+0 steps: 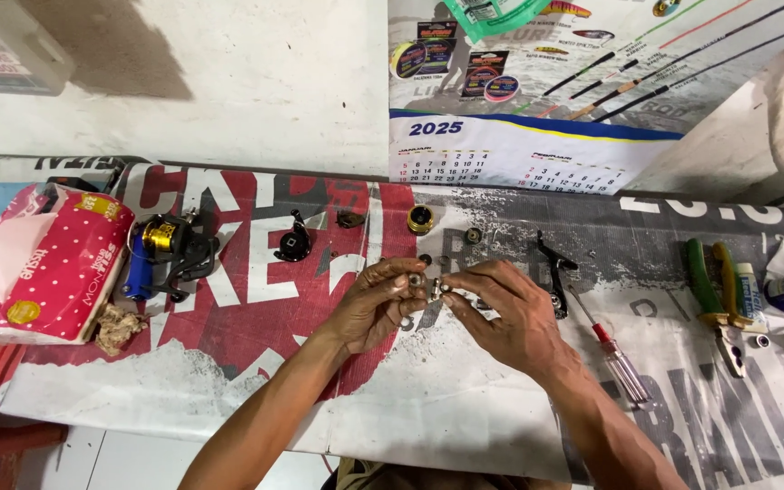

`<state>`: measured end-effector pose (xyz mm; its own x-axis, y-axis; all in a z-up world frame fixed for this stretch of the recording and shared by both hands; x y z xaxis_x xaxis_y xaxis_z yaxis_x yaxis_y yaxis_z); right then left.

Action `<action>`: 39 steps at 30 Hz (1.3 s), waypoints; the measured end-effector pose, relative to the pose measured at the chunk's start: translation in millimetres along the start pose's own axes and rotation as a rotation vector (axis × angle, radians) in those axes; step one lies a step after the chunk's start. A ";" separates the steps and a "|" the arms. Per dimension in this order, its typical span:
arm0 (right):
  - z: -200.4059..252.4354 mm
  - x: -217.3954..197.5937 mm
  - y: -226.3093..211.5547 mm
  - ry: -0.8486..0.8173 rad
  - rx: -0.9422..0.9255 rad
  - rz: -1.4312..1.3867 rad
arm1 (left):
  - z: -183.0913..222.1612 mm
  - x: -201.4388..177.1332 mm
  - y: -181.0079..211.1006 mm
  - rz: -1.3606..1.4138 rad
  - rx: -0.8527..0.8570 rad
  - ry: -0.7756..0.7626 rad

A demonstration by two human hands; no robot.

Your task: Disassembling and inspecting the internal components of a fishing reel using a screwdriver and manual manipulation.

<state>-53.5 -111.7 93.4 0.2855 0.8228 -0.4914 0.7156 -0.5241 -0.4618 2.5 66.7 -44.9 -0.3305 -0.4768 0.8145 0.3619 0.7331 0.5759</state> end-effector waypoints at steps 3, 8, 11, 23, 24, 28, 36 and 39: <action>6.9 -6.5 0.9 -0.034 0.031 0.037 | 3.8 -1.0 8.4 -0.062 -0.010 0.065; 45.9 -7.4 25.0 -0.206 0.131 0.071 | 18.8 -9.9 19.3 -0.174 -0.115 0.174; 59.7 -12.5 34.3 -0.330 0.246 0.139 | 27.3 -10.9 35.2 -0.451 -0.161 0.182; 83.6 5.7 43.5 -0.594 0.505 0.290 | 49.7 19.9 84.7 -1.243 -0.172 0.111; 84.8 6.3 45.7 -0.612 0.521 0.304 | 48.4 17.9 84.6 -1.266 -0.182 0.118; 86.0 7.7 49.6 -0.612 0.528 0.284 | 46.1 5.6 78.3 -1.386 -0.147 0.112; 77.8 2.9 45.1 -0.552 0.462 0.262 | 48.1 -3.0 77.1 -1.566 -0.039 0.124; 76.9 -0.8 43.7 -0.509 0.461 0.248 | 49.2 -5.6 75.1 -1.608 -0.054 0.138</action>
<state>-71.5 -152.2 16.8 -0.0080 0.5225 -0.8526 0.2949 -0.8135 -0.5013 -11.4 148.3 -9.6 -0.3026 -0.7359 -0.6057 -0.2344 -0.5585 0.7957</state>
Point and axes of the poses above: each hand's wrist, its own z-axis away from the middle knuckle, its own x-axis out of the palm, y = z × x, the point moved 4 cm from there along -z, towards the middle knuckle, and after that the axes turned 1 degree about x, right-handed, at the moved point
